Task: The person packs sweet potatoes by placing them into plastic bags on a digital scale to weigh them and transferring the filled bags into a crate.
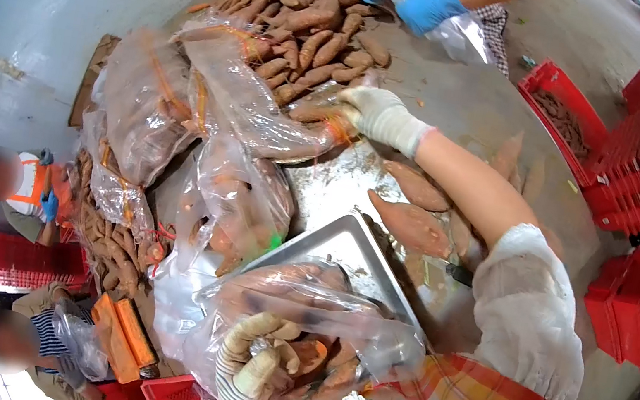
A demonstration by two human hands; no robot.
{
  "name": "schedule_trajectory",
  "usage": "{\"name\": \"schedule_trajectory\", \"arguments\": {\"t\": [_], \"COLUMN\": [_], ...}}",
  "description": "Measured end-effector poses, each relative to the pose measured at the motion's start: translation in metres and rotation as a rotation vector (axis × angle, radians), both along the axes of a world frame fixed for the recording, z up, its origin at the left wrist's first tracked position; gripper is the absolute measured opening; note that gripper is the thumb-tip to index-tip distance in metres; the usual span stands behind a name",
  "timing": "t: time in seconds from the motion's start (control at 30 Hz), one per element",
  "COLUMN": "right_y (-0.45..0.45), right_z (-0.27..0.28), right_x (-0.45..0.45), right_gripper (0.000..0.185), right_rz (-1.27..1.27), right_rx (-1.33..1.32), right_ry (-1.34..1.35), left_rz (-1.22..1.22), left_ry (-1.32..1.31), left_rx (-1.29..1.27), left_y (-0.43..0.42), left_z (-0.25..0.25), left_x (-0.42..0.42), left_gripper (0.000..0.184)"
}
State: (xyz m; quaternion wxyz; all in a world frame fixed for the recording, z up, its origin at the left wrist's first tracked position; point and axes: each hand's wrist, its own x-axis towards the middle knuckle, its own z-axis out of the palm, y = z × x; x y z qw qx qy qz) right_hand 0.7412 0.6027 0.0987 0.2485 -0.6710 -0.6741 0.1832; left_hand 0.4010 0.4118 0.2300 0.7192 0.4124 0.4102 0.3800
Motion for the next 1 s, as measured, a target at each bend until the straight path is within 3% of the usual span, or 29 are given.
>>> {"name": "schedule_trajectory", "arguments": {"t": [0.07,0.2,0.27,0.33,0.4,0.47,0.53,0.6,0.67,0.73,0.83,0.93,1.0], "right_y": [0.046,0.09,0.107,0.098,0.097,0.088,0.073,0.091,0.056,0.033,0.028,0.034,0.038], "right_z": [-0.015,-0.027,-0.042,-0.024,-0.016,0.0,0.017,-0.002,0.031,0.048,0.03,0.009,-0.012], "right_x": [-0.008,-0.043,-0.051,-0.047,-0.039,-0.027,-0.016,0.004,0.0,0.001,0.008,-0.011,-0.02], "right_gripper": [0.035,0.034,0.036,0.036,0.04,0.055,0.064,0.068,0.045,0.035,0.034,0.045,0.047], "right_rz": [0.0,0.083,0.044,0.035,-0.084,-0.167,-0.22,-0.155,0.063,0.07,0.015,-0.284,-0.207], "right_rx": [0.124,-0.243,-0.266,-0.256,-0.229,-0.119,0.048,0.181,0.174,0.089,-0.065,-0.131,-0.187], "right_ry": [-0.06,-0.344,-0.415,-0.458,-0.28,-0.053,0.262,0.693,1.422,1.652,1.686,1.346,1.15], "left_rz": [-0.015,-0.016,-0.07,-0.053,-0.044,-0.063,-0.09,-0.078,-0.09,-0.077,-0.065,-0.013,-0.021], "left_ry": [0.003,0.014,0.021,-0.013,0.012,-0.007,-0.026,-0.025,-0.045,-0.041,-0.031,-0.009,-0.023], "left_rx": [0.006,-0.027,-0.025,-0.043,-0.005,-0.016,-0.023,-0.02,-0.022,-0.014,-0.012,-0.095,-0.099], "left_y": [0.002,0.004,0.005,0.005,0.004,0.004,0.003,0.003,0.004,0.003,0.003,0.001,0.001], "left_z": [0.0,-0.002,0.0,0.002,0.002,-0.002,-0.003,-0.002,-0.004,-0.005,-0.004,0.0,-0.001], "left_x": [-0.003,-0.005,-0.006,-0.005,-0.004,-0.007,-0.008,-0.007,-0.008,-0.008,-0.006,-0.004,-0.005], "left_gripper": [0.04,0.038,0.037,0.036,0.036,0.036,0.037,0.037,0.037,0.037,0.037,0.037,0.037]}}
